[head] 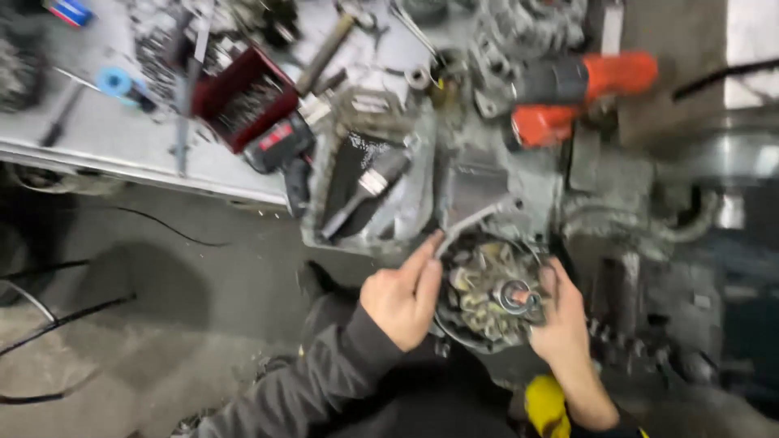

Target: The person handles a metal automotive component, likely an alternator, on a cluttered workbench. They retrieve a small cylindrical part from a shelf and use a hammer to tap it into place on the component. The person also uses a multimeter to test the part and handles various tools and boxes during the process.

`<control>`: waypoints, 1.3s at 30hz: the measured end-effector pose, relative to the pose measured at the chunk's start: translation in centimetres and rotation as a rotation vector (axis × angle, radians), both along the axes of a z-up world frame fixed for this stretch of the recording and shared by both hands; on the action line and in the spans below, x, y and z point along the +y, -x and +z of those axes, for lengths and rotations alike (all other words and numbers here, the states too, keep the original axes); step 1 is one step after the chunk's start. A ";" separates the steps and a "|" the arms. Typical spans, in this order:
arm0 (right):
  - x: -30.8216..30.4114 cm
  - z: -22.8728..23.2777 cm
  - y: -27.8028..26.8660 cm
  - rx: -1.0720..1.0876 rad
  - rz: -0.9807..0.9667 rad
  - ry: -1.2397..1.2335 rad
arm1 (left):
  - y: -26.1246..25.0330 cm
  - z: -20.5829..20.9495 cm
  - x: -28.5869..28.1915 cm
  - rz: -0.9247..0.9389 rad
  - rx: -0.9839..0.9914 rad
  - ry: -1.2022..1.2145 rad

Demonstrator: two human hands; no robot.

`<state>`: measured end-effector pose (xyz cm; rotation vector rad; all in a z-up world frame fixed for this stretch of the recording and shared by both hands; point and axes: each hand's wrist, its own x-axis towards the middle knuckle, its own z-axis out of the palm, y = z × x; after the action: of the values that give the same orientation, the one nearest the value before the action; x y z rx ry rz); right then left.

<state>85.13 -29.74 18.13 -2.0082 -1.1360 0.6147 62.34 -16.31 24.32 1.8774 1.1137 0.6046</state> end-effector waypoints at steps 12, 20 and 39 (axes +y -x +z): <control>0.7 -0.4 -0.1 0.072 -0.059 -0.026 | 0.0 -0.2 0.3 -0.043 -0.074 0.045; -0.5 2.9 1.1 0.146 -0.166 0.021 | 0.2 2.3 0.3 -0.074 -0.024 0.045; -0.1 -0.2 0.1 0.150 -0.154 0.078 | -0.5 -0.1 0.4 -0.011 -0.049 -0.036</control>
<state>85.07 -29.88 17.91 -2.0545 -0.8723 0.7263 62.84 -15.86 24.25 1.8883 1.0668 0.6655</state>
